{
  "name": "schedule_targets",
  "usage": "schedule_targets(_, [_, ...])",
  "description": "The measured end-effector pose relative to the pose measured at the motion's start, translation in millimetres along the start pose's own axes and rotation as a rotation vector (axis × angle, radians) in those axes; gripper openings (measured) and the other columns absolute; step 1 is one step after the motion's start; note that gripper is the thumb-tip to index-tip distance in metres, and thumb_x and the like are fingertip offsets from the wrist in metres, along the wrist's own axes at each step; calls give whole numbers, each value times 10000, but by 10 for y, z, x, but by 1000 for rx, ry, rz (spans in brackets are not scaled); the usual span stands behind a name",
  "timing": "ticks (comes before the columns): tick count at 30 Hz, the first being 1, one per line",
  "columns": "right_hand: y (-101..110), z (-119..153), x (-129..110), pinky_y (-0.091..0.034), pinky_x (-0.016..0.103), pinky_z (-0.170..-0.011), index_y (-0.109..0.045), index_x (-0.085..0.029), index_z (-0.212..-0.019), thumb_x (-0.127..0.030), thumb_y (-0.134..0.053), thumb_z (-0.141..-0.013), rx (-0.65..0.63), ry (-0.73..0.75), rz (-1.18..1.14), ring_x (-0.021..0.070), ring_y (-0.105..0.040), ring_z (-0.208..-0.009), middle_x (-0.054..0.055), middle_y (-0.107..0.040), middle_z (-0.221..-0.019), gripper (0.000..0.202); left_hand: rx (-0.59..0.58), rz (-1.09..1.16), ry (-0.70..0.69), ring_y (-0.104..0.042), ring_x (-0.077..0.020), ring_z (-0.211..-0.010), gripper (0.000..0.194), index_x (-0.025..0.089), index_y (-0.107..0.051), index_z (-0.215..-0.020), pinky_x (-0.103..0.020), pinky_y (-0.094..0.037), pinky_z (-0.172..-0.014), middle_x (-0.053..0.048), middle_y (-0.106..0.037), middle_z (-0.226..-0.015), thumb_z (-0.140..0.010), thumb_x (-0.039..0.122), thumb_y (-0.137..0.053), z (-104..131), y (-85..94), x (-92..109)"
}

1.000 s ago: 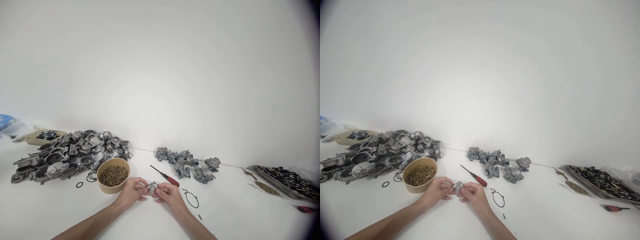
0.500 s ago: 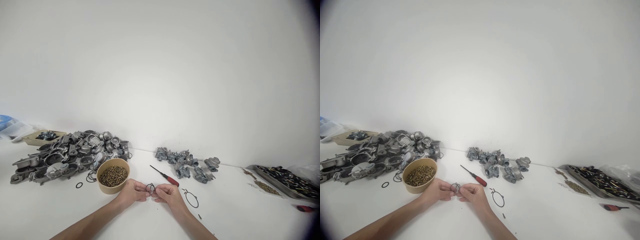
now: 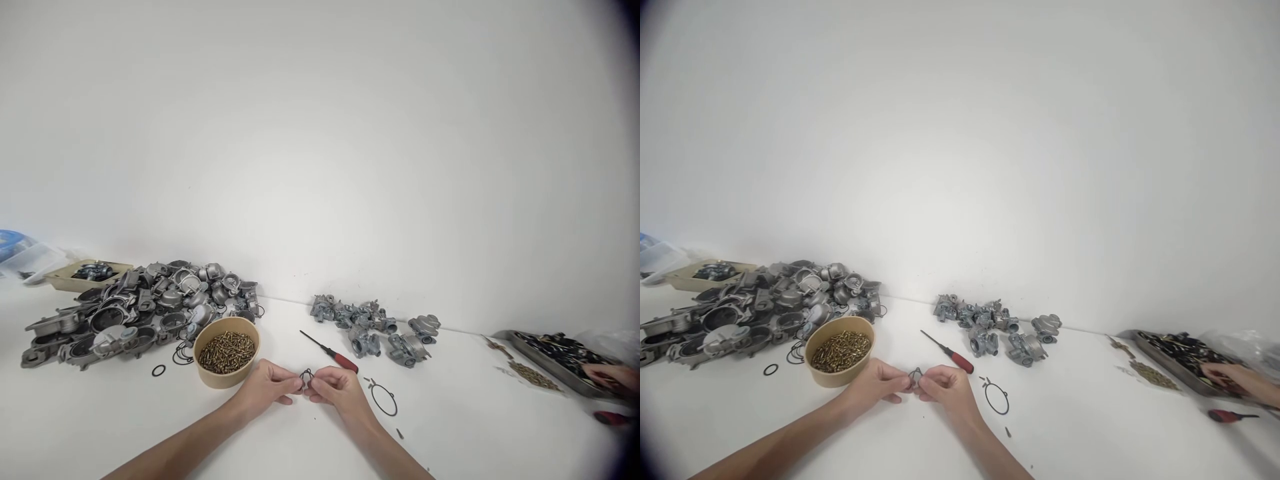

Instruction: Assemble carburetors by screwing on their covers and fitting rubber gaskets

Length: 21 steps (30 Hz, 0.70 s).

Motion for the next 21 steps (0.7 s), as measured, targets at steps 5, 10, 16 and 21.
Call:
schedule_targets(5, [-8,4,-7,-593,417,-771,-730,-122,-755,-508,-866,-609,-13,4,16,280,-741,-755,110,-762,-731,434,27,3,3,-682,-244,-868,423,122,-799,-885,-348,-571,-789,-107,-769,-891,-695,499,-779,-9,22,-20])
schedule_targets(10, [11,-2,10,-589,427,-779,-722,-130,-751,-512,-871,-597,4,-1,2,283,-742,-755,94,-753,-720,438,73,1,25,-687,-247,-838,416,118,-793,-869,-345,-568,-746,-117,-769,-851,-656,475,-802,-26,64,-56])
schedule_targets(16, [23,-17,43,-592,420,-763,-714,-132,-744,-512,-887,-566,3,-6,-15,285,-742,-748,84,-744,-702,454,123,33,34,-697,-249,-811,471,109,-765,-877,-335,-558,-699,-126,-765,-816,-599,484,-831,-28,95,-79])
schedule_targets(21, [19,-26,42,-590,393,-727,-708,-137,-747,-498,-889,-575,-9,7,-15,262,-736,-702,74,-737,-682,439,139,59,24,-700,-232,-767,478,116,-734,-872,-306,-542,-652,-115,-760,-781,-581,480,-842,-26,103,-62])
Point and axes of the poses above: each hand's wrist, its own z-axis away from the middle knuckle, its own y-axis out of the back of the hand, x = y × z, the point moved 9 cm from there along -z, towards the middle knuckle
